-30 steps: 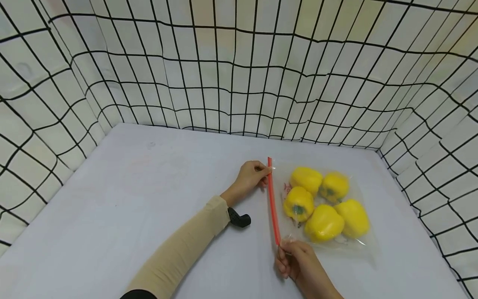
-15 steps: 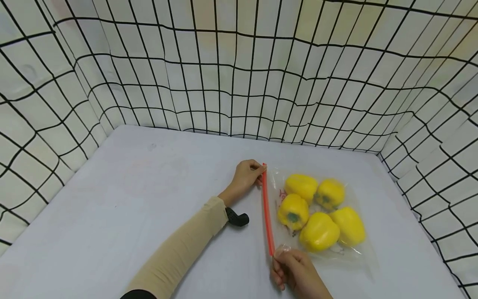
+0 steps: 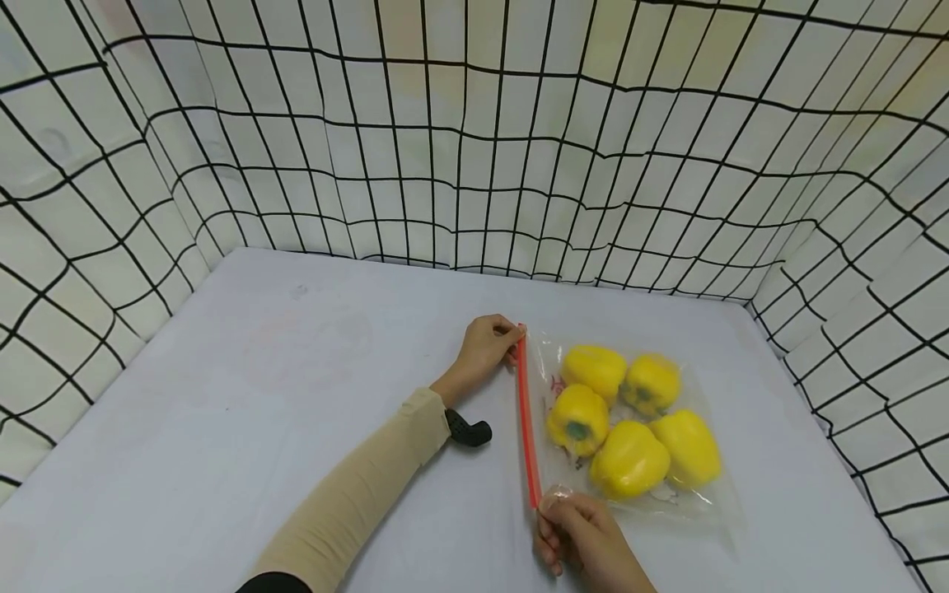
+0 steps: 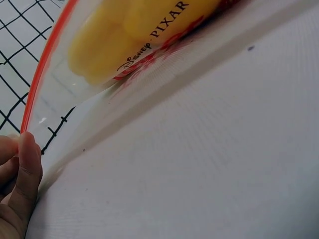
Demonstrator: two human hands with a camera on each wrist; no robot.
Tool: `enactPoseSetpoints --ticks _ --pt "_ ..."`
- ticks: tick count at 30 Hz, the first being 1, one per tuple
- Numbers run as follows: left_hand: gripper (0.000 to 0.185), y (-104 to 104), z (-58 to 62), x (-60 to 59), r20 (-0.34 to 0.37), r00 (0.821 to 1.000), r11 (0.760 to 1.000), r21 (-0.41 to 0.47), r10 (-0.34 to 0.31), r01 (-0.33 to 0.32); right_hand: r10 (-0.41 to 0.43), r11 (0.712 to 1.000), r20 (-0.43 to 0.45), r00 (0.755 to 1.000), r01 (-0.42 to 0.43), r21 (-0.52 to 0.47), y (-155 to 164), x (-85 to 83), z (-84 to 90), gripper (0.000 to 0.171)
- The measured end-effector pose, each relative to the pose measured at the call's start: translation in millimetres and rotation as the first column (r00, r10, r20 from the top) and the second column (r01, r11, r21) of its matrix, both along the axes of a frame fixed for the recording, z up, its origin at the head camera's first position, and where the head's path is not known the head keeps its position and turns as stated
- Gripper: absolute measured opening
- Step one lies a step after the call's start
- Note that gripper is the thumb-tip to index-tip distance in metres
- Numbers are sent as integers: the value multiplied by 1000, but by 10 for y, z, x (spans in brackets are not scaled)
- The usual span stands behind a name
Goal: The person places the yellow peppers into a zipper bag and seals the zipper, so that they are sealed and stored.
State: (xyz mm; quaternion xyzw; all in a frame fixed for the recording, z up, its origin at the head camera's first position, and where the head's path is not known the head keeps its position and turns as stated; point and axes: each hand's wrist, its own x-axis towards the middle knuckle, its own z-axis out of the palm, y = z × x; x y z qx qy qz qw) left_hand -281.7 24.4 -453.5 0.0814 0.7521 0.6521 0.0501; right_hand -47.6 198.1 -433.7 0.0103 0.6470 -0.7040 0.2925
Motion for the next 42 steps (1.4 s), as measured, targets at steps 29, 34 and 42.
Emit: enactPoseSetpoints --ticks 29,34,42 --pt "41 -46 50 67 46 971 963 -128 -235 239 -45 988 -67 997 54 143 -6 -26 -37 44" --pt "37 -66 -3 32 -14 982 970 -159 -186 182 -108 961 -152 982 142 238 35 -50 -56 38" --pt "33 -75 -38 12 -23 990 987 -83 -142 140 -197 949 -140 970 225 222 132 -102 -18 34"
